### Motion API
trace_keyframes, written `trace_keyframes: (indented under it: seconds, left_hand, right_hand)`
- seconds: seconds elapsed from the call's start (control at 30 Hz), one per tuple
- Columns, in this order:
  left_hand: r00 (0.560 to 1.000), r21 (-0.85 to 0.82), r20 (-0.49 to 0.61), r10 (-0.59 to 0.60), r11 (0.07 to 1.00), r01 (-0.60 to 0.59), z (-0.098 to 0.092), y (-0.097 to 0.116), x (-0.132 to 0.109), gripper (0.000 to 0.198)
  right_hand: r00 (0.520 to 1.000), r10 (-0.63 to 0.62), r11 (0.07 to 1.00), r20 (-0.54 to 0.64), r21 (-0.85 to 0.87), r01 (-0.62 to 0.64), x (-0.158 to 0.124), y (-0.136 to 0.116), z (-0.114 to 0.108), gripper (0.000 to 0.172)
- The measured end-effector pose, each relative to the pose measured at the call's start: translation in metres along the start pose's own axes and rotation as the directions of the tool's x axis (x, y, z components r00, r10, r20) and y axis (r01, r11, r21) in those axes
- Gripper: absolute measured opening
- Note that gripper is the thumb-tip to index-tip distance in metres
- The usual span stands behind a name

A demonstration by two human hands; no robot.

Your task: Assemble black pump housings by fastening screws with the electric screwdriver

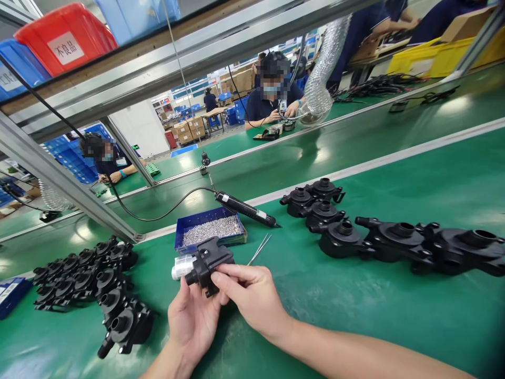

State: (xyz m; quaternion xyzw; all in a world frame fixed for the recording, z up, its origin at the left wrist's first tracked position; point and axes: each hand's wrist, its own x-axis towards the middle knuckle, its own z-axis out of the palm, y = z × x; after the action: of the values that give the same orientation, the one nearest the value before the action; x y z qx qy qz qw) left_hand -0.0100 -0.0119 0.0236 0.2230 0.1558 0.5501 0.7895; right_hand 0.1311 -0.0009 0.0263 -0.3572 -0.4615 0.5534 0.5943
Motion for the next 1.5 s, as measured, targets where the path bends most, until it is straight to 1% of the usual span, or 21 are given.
trace_keyframes:
  seconds: [0.17, 0.27, 0.5, 0.57, 0.63, 0.67, 0.73, 0.8, 0.87, 0.93, 0.97, 1.03, 1.13, 1.23, 1.33, 1.4, 1.43, 1.47, 1.5]
  left_hand:
    - [1.0, 0.015, -0.014, 0.002, 1.0, -0.002, 0.001, 0.001, 0.002, 0.04]
    - [1.0, 0.03, -0.024, 0.001, 1.0, 0.0, 0.002, 0.001, 0.003, 0.04]
    - [0.999, 0.08, -0.036, 0.014, 0.997, -0.011, 0.002, 0.001, 0.0, 0.04]
    - [0.998, 0.106, -0.062, 0.016, 0.994, -0.009, 0.0, 0.002, 0.0, 0.039]
    - [0.992, 0.132, -0.114, 0.046, 0.991, -0.031, -0.003, 0.002, 0.0, 0.036]
    - [0.986, 0.151, -0.142, 0.082, 0.987, -0.061, -0.005, 0.001, 0.0, 0.034]
    - [0.966, 0.217, -0.177, 0.188, 0.965, -0.148, -0.007, 0.001, 0.001, 0.032]
    - [0.937, 0.319, -0.17, 0.306, 0.917, -0.242, -0.008, 0.0, 0.002, 0.032]
    - [0.903, 0.415, -0.156, 0.401, 0.856, -0.308, -0.007, 0.001, 0.002, 0.031]
    - [0.876, 0.478, -0.151, 0.459, 0.809, -0.342, -0.006, 0.003, 0.002, 0.032]
    - [0.869, 0.494, -0.148, 0.472, 0.797, -0.349, -0.006, 0.005, 0.002, 0.034]
    - [0.87, 0.506, -0.13, 0.475, 0.787, -0.354, -0.004, 0.01, 0.001, 0.039]
    - [0.886, 0.496, -0.09, 0.454, 0.792, -0.356, -0.002, 0.015, 0.0, 0.043]
    - [0.891, 0.472, -0.08, 0.446, 0.804, -0.36, -0.001, 0.019, -0.001, 0.044]
    - [0.893, 0.446, -0.143, 0.427, 0.833, -0.327, -0.004, 0.022, 0.0, 0.042]
    - [0.891, 0.449, -0.213, 0.401, 0.85, -0.275, -0.005, 0.024, 0.0, 0.039]
    - [0.894, 0.463, -0.242, 0.378, 0.854, -0.236, -0.005, 0.025, 0.0, 0.038]
    - [0.9, 0.484, -0.265, 0.346, 0.855, -0.186, -0.005, 0.026, -0.001, 0.039]
    - [0.91, 0.508, -0.283, 0.304, 0.852, -0.126, -0.004, 0.026, -0.002, 0.04]
  right_hand:
    - [0.999, 0.032, 0.998, 0.037, 0.048, -0.034, 0.004, -0.002, -0.003, 0.019]
    - [0.997, 0.047, 0.997, 0.06, 0.06, -0.05, 0.006, -0.004, -0.004, 0.019]
    - [0.997, 0.031, 0.998, 0.074, 0.053, -0.035, 0.002, -0.004, -0.004, 0.018]
    - [0.997, 0.006, 1.0, 0.074, 0.026, -0.008, 0.001, -0.003, -0.004, 0.018]
    - [0.997, 0.004, 1.0, 0.074, 0.014, -0.005, 0.001, -0.004, -0.005, 0.019]
    - [0.997, 0.021, 0.999, 0.074, 0.024, -0.023, 0.002, -0.005, -0.005, 0.022]
    - [0.993, 0.093, 0.992, 0.074, 0.078, -0.099, 0.004, -0.006, -0.006, 0.028]
    - [0.977, 0.196, 0.965, 0.084, 0.16, -0.207, 0.005, -0.006, -0.006, 0.034]
    - [0.946, 0.3, 0.915, 0.121, 0.244, -0.322, 0.005, -0.002, -0.005, 0.041]
    - [0.908, 0.384, 0.854, 0.17, 0.308, -0.419, 0.004, 0.005, -0.004, 0.046]
    - [0.89, 0.415, 0.829, 0.191, 0.324, -0.456, 0.003, 0.008, -0.004, 0.048]
    - [0.862, 0.457, 0.799, 0.22, 0.325, -0.506, 0.001, 0.013, -0.003, 0.049]
    - [0.848, 0.47, 0.8, 0.246, 0.286, -0.527, 0.0, 0.016, -0.002, 0.05]
    - [0.86, 0.44, 0.839, 0.26, 0.223, -0.497, -0.001, 0.014, -0.001, 0.048]
    - [0.866, 0.432, 0.882, 0.252, 0.081, -0.464, 0.0, 0.011, -0.004, 0.047]
    - [0.841, 0.462, 0.885, 0.282, -0.085, -0.458, 0.005, 0.006, -0.01, 0.048]
    - [0.836, 0.459, 0.888, 0.301, -0.179, -0.424, 0.01, 0.001, -0.014, 0.049]
    - [0.85, 0.426, 0.897, 0.311, -0.266, -0.353, 0.018, -0.005, -0.018, 0.049]
    - [0.889, 0.345, 0.91, 0.302, -0.337, -0.239, 0.028, -0.012, -0.022, 0.048]
